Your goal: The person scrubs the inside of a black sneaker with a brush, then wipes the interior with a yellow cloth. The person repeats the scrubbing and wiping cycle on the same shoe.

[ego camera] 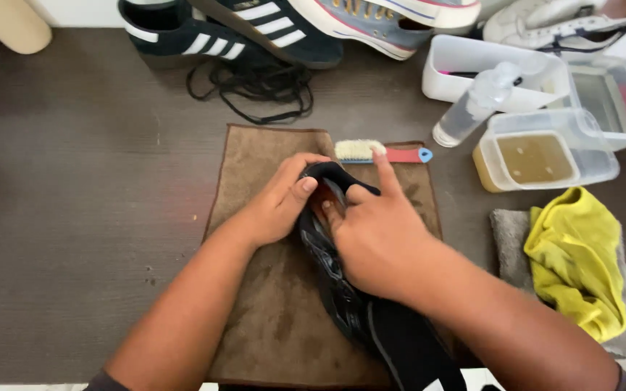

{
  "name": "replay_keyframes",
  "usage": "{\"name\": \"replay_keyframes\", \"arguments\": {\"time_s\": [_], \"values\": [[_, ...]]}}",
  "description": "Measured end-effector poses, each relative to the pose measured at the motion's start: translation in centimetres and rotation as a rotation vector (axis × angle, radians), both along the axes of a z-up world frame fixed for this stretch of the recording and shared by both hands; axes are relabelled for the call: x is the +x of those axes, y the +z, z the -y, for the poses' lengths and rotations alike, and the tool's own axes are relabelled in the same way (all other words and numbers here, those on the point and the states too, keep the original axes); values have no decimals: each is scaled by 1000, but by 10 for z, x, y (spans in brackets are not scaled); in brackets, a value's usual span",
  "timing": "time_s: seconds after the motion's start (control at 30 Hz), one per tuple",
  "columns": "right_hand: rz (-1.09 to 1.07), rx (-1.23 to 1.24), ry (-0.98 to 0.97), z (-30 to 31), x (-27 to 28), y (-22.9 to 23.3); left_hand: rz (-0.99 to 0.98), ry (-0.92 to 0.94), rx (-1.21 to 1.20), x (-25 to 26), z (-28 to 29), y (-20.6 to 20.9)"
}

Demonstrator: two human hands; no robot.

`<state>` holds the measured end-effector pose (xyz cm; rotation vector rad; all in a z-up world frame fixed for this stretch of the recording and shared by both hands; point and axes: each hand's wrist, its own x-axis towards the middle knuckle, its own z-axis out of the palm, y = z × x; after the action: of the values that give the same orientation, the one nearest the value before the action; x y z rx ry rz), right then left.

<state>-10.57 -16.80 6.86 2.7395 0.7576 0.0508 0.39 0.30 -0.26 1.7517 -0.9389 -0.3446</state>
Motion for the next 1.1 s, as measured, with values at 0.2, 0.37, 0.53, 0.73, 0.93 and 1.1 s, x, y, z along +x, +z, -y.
{"name": "replay_keyframes", "arguments": {"time_s": [0.2,0.37,0.53,0.73,0.93,1.1], "values": [[107,518,6,31,-21,38,12,-14,-35,-4,0,4],[66,844,-17,45,-19,37,-4,-21,-44,-2,-1,5],[49,1056,-241,73,-20,39,-53,-22,-36,-3,-2,-2],[7,922,-628,112,-15,80,-36,-25,-38,-3,-2,0],[-339,623,-962,91,11,116,-76,-32,-12,-2,-2,0],[-614,364,-831,85,38,73,-102,-47,-98,-5,-1,6]]}}
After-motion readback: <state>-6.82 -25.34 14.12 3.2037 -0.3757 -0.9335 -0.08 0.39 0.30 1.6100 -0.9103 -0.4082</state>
